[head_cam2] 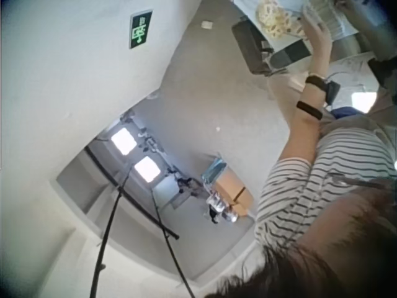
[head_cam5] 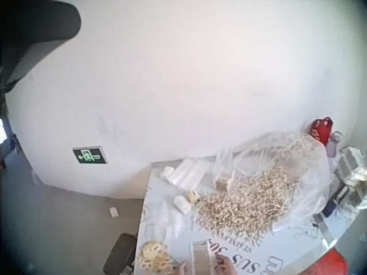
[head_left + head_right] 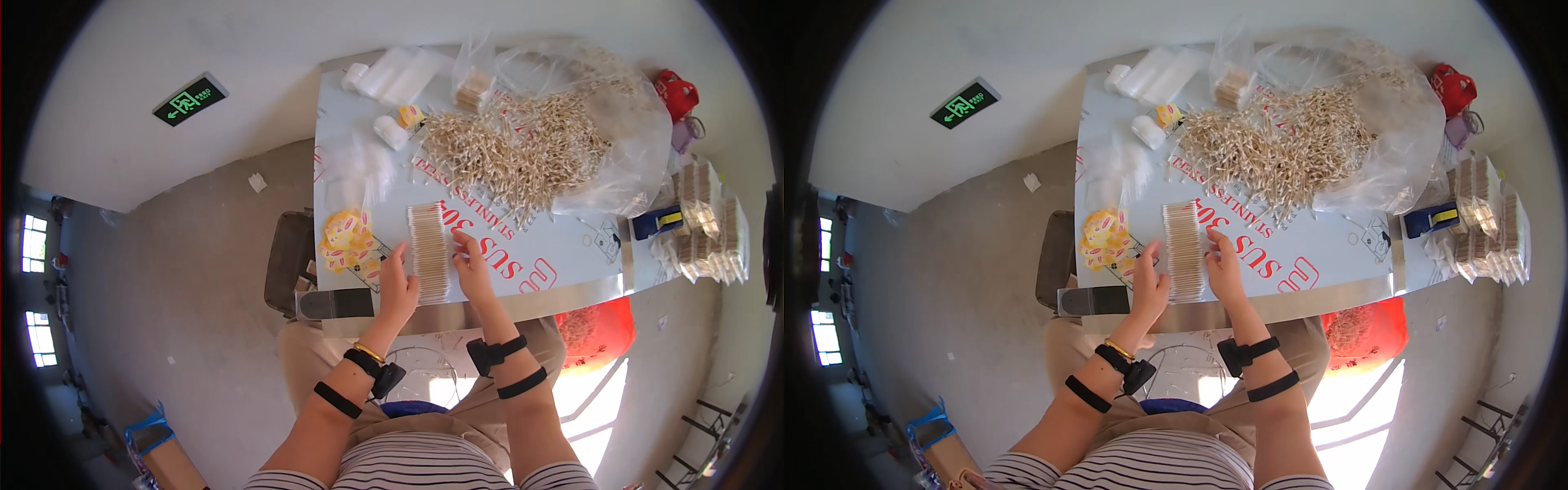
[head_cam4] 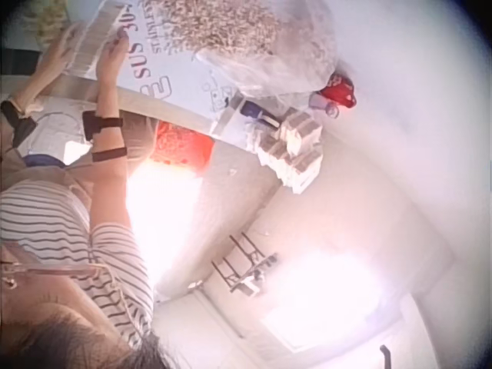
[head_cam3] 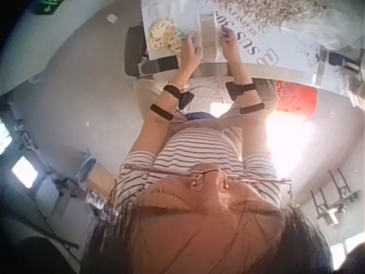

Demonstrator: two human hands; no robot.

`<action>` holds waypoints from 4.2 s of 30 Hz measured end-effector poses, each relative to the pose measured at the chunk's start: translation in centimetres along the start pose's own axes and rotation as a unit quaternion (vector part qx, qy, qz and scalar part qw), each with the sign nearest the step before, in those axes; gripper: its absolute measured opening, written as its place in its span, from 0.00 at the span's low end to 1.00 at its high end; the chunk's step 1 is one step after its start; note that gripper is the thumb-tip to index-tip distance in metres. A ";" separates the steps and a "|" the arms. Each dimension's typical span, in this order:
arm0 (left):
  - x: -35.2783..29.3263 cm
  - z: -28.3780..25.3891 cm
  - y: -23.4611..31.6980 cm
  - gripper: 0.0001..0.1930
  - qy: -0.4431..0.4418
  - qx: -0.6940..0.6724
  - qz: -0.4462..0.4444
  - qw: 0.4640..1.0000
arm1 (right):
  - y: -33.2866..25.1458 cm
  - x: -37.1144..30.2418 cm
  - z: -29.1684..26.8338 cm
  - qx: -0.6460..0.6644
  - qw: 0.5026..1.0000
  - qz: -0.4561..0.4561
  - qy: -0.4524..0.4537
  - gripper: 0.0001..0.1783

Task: The person is aligning cotton swabs in a row and placing them into small cardboard boxes.

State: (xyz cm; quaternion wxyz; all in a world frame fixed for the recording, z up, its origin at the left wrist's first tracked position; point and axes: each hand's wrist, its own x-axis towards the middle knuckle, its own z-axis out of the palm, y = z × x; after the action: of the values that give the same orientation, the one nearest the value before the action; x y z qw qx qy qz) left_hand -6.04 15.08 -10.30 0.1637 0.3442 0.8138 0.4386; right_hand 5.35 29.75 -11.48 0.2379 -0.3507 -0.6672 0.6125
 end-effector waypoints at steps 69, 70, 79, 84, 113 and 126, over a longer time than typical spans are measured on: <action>20.7 2.3 1.4 0.10 0.023 0.265 0.124 0.956 | -1.2 -12.9 -21.6 -0.379 0.916 0.051 0.124 0.04; 20.8 2.0 0.7 0.10 0.022 0.267 0.124 0.956 | -1.2 -12.9 -21.3 -0.374 0.918 0.047 0.125 0.04; 15.6 -3.3 6.9 0.06 -0.116 -0.066 0.046 0.990 | -7.4 -7.3 -13.9 -0.220 0.972 -0.001 0.085 0.06; 6.1 -8.0 13.6 0.05 -0.159 -0.111 0.101 0.976 | -13.5 -3.6 -7.1 -0.012 0.998 -0.047 -0.036 0.09; -1.2 -8.3 10.8 0.18 -0.184 -0.032 0.058 0.981 | -6.6 -21.3 -27.9 -0.278 0.919 0.010 0.280 0.09; 19.4 2.9 1.6 0.21 -0.033 0.208 -0.013 0.978 | -4.3 -14.3 -19.9 -0.227 0.954 0.020 0.197 0.08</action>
State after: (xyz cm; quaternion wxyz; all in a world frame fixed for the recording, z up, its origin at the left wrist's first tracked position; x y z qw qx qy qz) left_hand -17.47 31.11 -9.89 0.1215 0.3742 0.8858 0.2460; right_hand 28.62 31.81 -2.95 0.2660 -0.5223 -0.7217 0.3683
